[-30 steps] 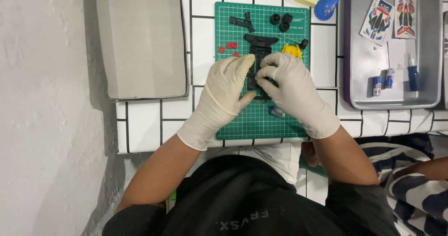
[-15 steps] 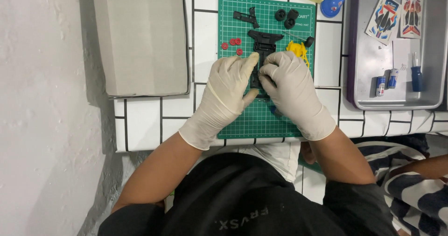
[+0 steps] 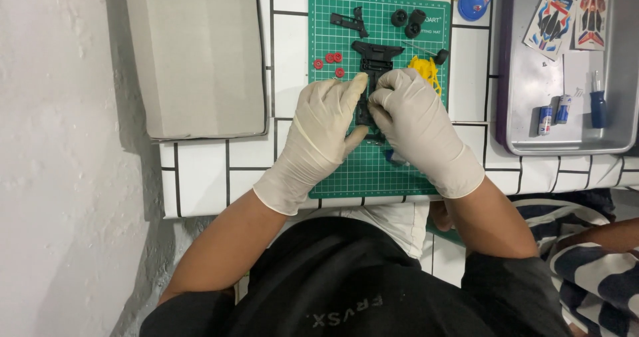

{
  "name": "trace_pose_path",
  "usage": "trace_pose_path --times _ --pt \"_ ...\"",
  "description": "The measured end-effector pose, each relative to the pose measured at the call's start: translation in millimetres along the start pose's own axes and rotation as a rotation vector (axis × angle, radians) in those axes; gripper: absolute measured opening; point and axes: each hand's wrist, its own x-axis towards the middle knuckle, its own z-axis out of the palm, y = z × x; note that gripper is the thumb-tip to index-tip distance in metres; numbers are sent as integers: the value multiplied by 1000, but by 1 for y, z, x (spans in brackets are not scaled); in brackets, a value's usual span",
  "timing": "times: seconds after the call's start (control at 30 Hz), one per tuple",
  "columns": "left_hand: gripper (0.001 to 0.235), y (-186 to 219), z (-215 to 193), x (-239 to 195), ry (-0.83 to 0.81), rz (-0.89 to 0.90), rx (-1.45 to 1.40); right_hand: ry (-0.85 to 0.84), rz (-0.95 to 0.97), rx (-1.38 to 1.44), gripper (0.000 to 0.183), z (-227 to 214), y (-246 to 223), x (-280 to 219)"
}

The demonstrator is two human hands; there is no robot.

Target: The person assembles a model kit on a green cutting mat. They pick up various plastic parts, including a black chassis and yellow body pieces, from a tray and arrange them on the mat. The person also handles small red and black components, placing them near the main parts.

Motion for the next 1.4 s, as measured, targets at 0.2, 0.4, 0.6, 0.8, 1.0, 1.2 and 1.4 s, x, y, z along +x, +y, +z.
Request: trace_pose_path --times 0.2,0.4,0.6,0.8,1.0,1.2,1.4 --pt "76 5 -4 1 11 -8 -6 16 5 -103 2 9 -3 0" --pt "81 -5 12 -2 -9 -31 14 -78 68 137 8 -17 -1 8" --pt "86 -14 19 -2 -32 2 74 -158 40 66 15 -23 -10 16" --pt "80 -7 9 -2 -8 10 27 -90 31 36 4 -5 2 11" --pt "86 -12 15 -2 -29 9 64 -114 32 83 11 -12 -2 12" --pt "86 -11 15 -1 -58 -7 100 -68 47 109 3 8 7 8" --pt "83 -12 16 -2 -15 11 59 -19 67 148 13 -15 -3 -5"
